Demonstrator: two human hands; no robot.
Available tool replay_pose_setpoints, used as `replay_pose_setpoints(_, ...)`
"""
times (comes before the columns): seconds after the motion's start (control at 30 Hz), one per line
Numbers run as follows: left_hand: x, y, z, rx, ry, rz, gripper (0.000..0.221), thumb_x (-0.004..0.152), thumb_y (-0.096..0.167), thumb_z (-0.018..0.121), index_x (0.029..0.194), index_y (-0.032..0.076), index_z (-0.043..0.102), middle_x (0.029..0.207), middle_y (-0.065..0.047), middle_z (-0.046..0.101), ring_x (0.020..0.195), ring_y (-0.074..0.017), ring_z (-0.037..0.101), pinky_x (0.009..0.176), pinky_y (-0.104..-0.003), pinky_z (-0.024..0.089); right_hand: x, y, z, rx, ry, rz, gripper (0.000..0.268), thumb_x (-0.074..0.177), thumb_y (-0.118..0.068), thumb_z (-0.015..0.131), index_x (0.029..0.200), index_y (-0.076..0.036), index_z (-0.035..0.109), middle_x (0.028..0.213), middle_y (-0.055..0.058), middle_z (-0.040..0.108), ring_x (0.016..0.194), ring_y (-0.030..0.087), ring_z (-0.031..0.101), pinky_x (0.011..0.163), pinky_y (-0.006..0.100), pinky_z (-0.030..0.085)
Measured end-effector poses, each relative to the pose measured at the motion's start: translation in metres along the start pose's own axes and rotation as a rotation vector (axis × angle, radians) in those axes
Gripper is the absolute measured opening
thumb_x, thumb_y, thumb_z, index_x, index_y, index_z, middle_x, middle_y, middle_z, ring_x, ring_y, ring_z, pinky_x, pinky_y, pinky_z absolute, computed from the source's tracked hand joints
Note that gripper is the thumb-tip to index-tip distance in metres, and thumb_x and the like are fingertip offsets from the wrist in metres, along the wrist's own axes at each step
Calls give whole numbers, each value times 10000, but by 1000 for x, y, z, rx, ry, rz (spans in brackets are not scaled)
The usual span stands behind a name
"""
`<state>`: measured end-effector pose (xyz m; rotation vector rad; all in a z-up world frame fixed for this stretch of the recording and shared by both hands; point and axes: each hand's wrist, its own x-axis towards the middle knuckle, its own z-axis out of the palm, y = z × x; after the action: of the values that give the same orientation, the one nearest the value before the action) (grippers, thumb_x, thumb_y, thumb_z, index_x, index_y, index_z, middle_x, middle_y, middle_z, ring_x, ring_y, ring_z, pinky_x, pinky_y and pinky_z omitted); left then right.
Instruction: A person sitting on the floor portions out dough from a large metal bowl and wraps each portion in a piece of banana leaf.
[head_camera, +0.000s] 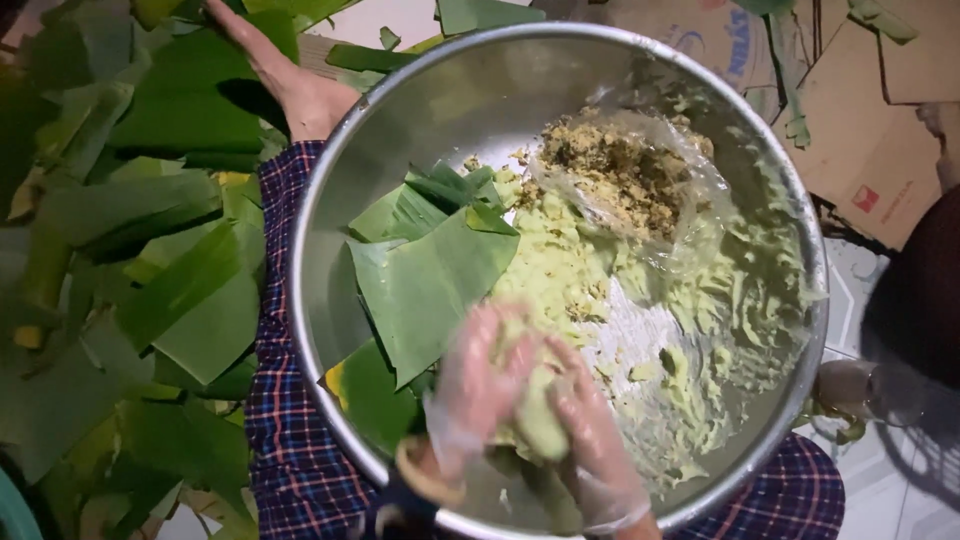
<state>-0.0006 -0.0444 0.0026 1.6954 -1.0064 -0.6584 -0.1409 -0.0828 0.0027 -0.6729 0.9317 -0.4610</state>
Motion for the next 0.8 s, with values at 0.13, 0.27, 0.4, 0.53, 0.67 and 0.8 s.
replay_pose_setpoints(0.13, 74, -33, -6, 680, -73, -309, 1091, 721, 626, 868, 1536, 126, 342, 1586, -196, 356, 1402, -421, 406, 1151, -673, 280, 1, 7, -21, 118, 192, 22, 407, 960, -122, 577, 1317, 62, 640, 1077, 212, 719, 883, 248, 667, 716, 323, 530)
replay_pose_setpoints(0.27, 83, -59, -17, 758, -22, -229, 437, 931, 425, 607, 1230, 110, 556, 1162, -121, 539, 971, -311, 523, 799, -510, 465, 6, 15, -24, 242, 106, -46, 369, 999, -162, 557, 1300, 50, 592, 919, 152, 659, 656, 184, 605, 523, 266, 517)
replay_pose_setpoints(0.4, 69, -15, -63, 9, 286, -349, 325, 972, 286, 557, 1066, 16, 711, 978, -105, 738, 848, -205, 670, 790, -346, 542, -3, -1, -8, 382, -45, -8, 1006, 783, -408, 807, 1577, -79, 284, 1346, 245, 467, 931, 273, 638, 783, 341, 654)
replay_pose_setpoints(0.53, 6, -55, -86, 472, 200, 308, 378, 911, -163, 507, 1233, -12, 635, 898, -39, 522, 699, -130, 488, 615, -244, 494, -18, -21, 18, 97, -13, 51, 820, 751, -245, 778, 1483, -11, 492, 1105, 203, 687, 814, 263, 690, 607, 298, 557)
replay_pose_setpoints(0.67, -39, -20, -68, 76, 48, 655, 925, 772, -201, 458, 1576, 208, 254, 1569, -86, 463, 1346, -200, 568, 1183, -400, 466, -37, -34, 47, -184, 162, -245, 512, 874, -168, 623, 1364, -20, 599, 1287, 215, 718, 1016, 313, 763, 847, 408, 690)
replay_pose_setpoints(0.8, -76, 16, -52, -1380, -352, -393, 244, 976, -107, 522, 966, 127, 453, 992, -37, 564, 871, -144, 518, 765, -311, 425, -33, -13, 63, -483, 95, -992, 411, 1036, -81, 563, 1440, -133, 515, 1489, 155, 596, 1371, 262, 614, 1210, 376, 540)
